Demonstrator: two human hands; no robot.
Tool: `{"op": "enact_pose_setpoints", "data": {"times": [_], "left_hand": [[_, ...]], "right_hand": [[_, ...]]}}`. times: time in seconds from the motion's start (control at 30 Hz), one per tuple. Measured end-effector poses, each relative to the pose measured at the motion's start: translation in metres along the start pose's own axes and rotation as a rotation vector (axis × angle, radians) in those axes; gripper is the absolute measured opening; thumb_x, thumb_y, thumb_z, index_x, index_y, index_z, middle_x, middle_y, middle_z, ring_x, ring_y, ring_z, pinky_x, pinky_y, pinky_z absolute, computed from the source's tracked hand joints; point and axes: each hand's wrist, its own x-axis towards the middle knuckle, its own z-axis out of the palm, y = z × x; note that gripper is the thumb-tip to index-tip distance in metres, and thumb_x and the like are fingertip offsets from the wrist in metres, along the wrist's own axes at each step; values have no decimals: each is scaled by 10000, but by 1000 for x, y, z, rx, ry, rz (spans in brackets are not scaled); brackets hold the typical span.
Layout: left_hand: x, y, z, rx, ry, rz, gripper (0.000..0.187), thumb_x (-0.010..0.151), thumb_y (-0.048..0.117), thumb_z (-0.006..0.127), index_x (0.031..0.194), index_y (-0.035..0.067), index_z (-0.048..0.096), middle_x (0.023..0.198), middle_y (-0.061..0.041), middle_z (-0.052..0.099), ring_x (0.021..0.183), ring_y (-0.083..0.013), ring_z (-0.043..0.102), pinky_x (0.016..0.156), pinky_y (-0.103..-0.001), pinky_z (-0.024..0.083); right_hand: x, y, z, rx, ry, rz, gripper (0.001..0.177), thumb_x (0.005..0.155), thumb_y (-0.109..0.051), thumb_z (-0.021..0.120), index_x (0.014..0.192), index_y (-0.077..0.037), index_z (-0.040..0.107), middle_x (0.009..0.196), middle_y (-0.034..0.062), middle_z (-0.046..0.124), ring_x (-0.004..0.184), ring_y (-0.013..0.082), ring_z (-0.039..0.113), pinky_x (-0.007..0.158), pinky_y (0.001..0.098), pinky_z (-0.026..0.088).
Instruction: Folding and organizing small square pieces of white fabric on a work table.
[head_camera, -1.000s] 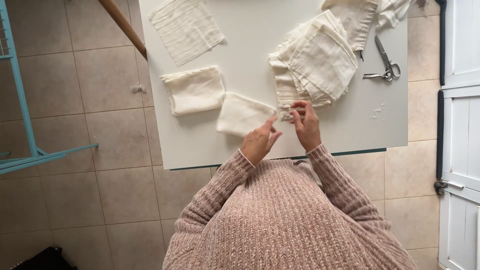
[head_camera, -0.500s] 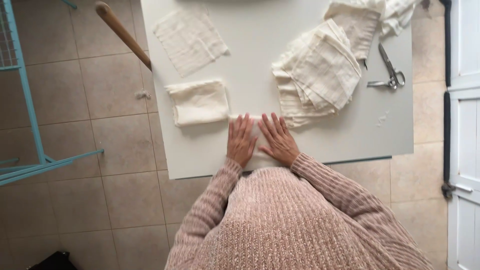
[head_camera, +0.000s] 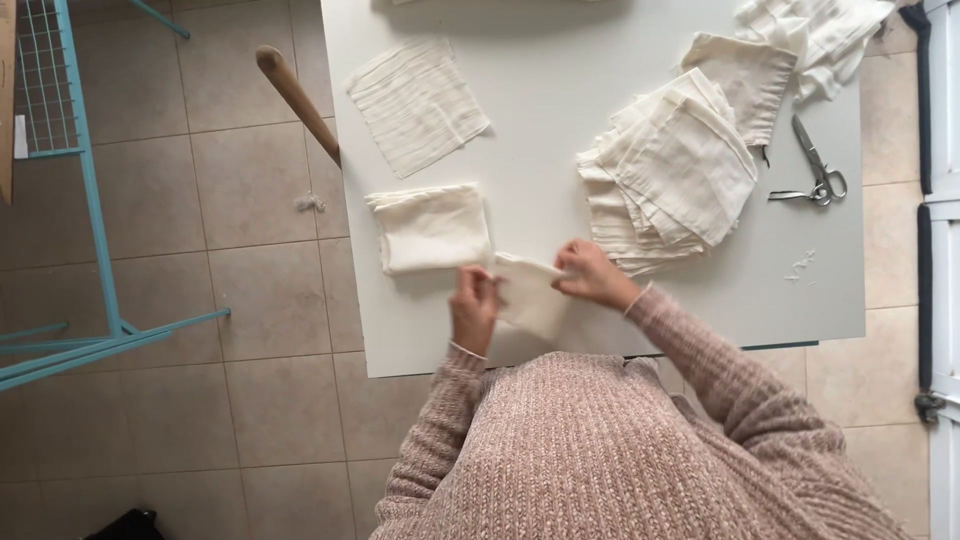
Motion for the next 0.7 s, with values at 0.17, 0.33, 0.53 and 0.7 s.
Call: {"op": "enact_pose_setpoints", "data": {"times": [0.17,0.33,0.53,0.7], "left_hand": [[60,-35,-67,7,233,-8,347,937,261,764,1153,186,502,811,-31,711,634,-159,672,591,-264,520],[98,-54,-98,197,367,10,322,994,404,702,1147,234,474,806,-57,709,645,-272,686,582,-327,516],[111,-58,-41,795,419,482,435,886,126,743,1285,10,615,1409,-285,533,1312,-477,490,1075,-612,366],[115,-67,-20,1012,131,545,472,1095,346,327,1532,233,464,1648,-76,370,1526,-290,313,1201,-617,117]], "right_hand": [[103,-124,-45,556,88,174,228,870,-304,818,977,-134,709,874,43,735,824,164,640,797,303,489],[173,-124,4,442,285,99,323,876,-320,831,1084,-120,688,982,131,745,870,271,716,742,372,553],[122,-77,-36,407,549,44,397,936,-48,710,1307,-99,579,1271,112,610,1106,282,662,898,337,581],[42,-5,-115,-148,705,57,169,928,-6,729,1014,-149,701,943,18,615,887,252,665,797,348,563]]}}
